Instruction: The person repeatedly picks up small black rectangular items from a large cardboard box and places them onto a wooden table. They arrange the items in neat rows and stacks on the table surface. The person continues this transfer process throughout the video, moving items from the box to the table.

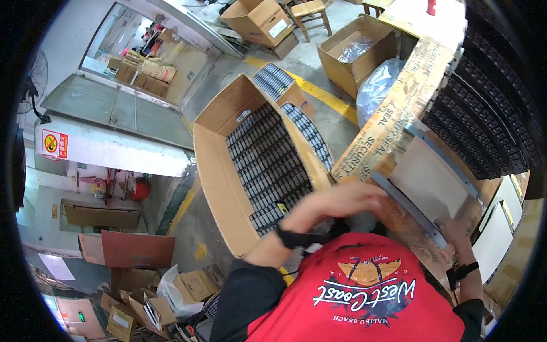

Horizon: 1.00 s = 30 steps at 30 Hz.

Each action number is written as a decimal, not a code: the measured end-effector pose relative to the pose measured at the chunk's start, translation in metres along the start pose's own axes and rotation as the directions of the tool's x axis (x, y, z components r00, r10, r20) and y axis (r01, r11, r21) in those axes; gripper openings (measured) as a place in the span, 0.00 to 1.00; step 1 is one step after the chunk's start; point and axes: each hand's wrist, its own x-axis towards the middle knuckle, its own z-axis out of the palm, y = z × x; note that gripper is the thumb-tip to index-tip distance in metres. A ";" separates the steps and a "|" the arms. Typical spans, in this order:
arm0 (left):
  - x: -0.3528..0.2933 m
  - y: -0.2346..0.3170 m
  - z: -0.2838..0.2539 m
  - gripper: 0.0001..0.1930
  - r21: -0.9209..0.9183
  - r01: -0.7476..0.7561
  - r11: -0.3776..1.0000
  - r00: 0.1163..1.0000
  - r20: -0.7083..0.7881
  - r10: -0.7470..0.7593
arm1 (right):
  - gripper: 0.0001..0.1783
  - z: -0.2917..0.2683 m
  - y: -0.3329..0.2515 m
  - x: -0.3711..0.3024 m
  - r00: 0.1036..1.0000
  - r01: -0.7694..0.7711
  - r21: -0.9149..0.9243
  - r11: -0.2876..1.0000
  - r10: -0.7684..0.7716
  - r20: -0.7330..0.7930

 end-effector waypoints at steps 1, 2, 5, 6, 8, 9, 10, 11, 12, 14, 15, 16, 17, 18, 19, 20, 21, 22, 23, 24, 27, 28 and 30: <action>-0.037 0.014 -0.037 0.18 -0.106 0.133 0.986 0.988 -0.067 -0.140 | 0.11 0.007 0.008 0.010 1.000 -0.005 0.019 1.000 0.005 -0.016; -0.077 -0.009 -0.068 0.16 -0.219 0.044 0.975 0.983 -0.165 -0.082 | 0.11 0.003 0.007 0.019 0.999 0.013 0.028 1.000 -0.012 -0.032; -0.180 -0.066 -0.117 0.13 -0.345 0.436 0.831 0.684 -0.473 -0.555 | 0.08 -0.124 -0.126 0.015 0.938 0.118 0.004 0.993 -0.110 -0.329; -0.203 -0.099 -0.123 0.14 -0.322 0.553 0.769 0.631 -0.440 -0.638 | 0.06 -0.163 -0.177 0.013 0.867 0.273 0.023 0.962 -0.236 -0.440; -0.210 -0.122 -0.111 0.14 -0.396 0.593 0.701 0.619 -0.333 -0.712 | 0.06 -0.213 -0.279 0.020 0.680 0.574 0.072 0.816 -0.426 -0.597; -0.210 -0.131 -0.104 0.15 -0.425 0.611 0.667 0.616 -0.274 -0.739 | 0.04 -0.232 -0.323 0.026 0.687 0.611 0.013 0.792 -0.522 -0.505; -0.205 -0.147 -0.093 0.15 -0.445 0.606 0.660 0.655 -0.191 -0.731 | 0.04 -0.249 -0.380 0.021 0.648 0.663 -0.044 0.747 -0.603 -0.466; -0.190 -0.154 -0.088 0.16 -0.414 0.640 0.647 0.680 -0.088 -0.728 | 0.05 -0.248 -0.421 0.041 0.640 0.669 -0.151 0.728 -0.668 -0.380; -0.179 -0.175 -0.078 0.15 -0.398 0.718 0.571 0.640 0.056 -0.766 | 0.06 -0.240 -0.458 0.061 0.572 0.699 -0.287 0.655 -0.753 -0.324; -0.171 -0.181 -0.066 0.16 -0.355 0.740 0.572 0.649 0.152 -0.746 | 0.08 -0.222 -0.523 0.099 0.658 0.684 -0.422 0.595 -0.753 0.005; -0.167 -0.189 -0.058 0.17 -0.334 0.792 0.512 0.583 0.160 -0.797 | 0.10 -0.198 -0.533 0.121 0.693 0.666 -0.431 0.609 -0.719 0.055; -0.165 -0.197 -0.054 0.17 -0.309 0.840 0.445 0.510 0.171 -0.843 | 0.11 -0.171 -0.540 0.146 0.725 0.648 -0.437 0.624 -0.680 0.105; -0.171 -0.191 -0.059 0.18 -0.290 0.810 0.509 0.571 0.198 -0.796 | 0.13 -0.126 -0.539 0.184 0.808 0.582 -0.492 0.648 -0.527 0.263; -0.178 -0.216 -0.044 0.18 -0.386 0.808 0.446 0.539 0.176 -0.824 | 0.17 -0.089 -0.536 0.204 0.842 0.535 -0.556 0.636 -0.351 0.410; -0.183 -0.226 -0.031 0.17 -0.326 0.827 0.459 0.534 0.199 -0.821 | 0.18 -0.074 -0.529 0.203 0.782 0.606 -0.520 0.602 -0.335 0.525; -0.185 -0.231 -0.023 0.16 -0.261 0.838 0.479 0.535 0.217 -0.817 | 0.19 -0.064 -0.519 0.200 0.716 0.665 -0.479 0.572 -0.309 0.626; -0.187 -0.228 -0.017 0.16 -0.229 0.863 0.450 0.501 0.277 -0.820 | 0.18 -0.053 -0.508 0.203 0.678 0.692 -0.479 0.540 -0.258 0.688; -0.192 -0.226 -0.011 0.16 -0.209 0.885 0.417 0.465 0.329 -0.822 | 0.18 -0.064 -0.515 0.194 0.686 0.663 -0.469 0.583 -0.224 0.692; -0.195 -0.241 0.006 0.15 -0.260 0.879 0.401 0.474 0.374 -0.797 | 0.18 -0.078 -0.522 0.189 0.694 0.630 -0.460 0.626 -0.188 0.695; -0.193 -0.238 0.008 0.15 -0.269 0.878 0.396 0.473 0.365 -0.802 | 0.18 -0.092 -0.525 0.187 0.706 0.583 -0.446 0.679 -0.152 0.691; -0.190 -0.228 0.015 0.12 -0.255 0.837 0.485 0.539 0.228 -0.810 | 0.16 -0.100 -0.519 0.185 0.735 0.599 -0.482 0.640 -0.201 0.647; -0.191 -0.226 0.016 0.12 -0.248 0.850 0.465 0.518 0.226 -0.825 | 0.16 -0.109 -0.519 0.176 0.739 0.604 -0.485 0.633 -0.217 0.638; -0.188 -0.216 0.012 0.12 -0.225 0.873 0.433 0.478 0.216 -0.851 | 0.16 -0.062 -0.501 0.205 0.747 0.513 -0.516 0.686 -0.061 0.662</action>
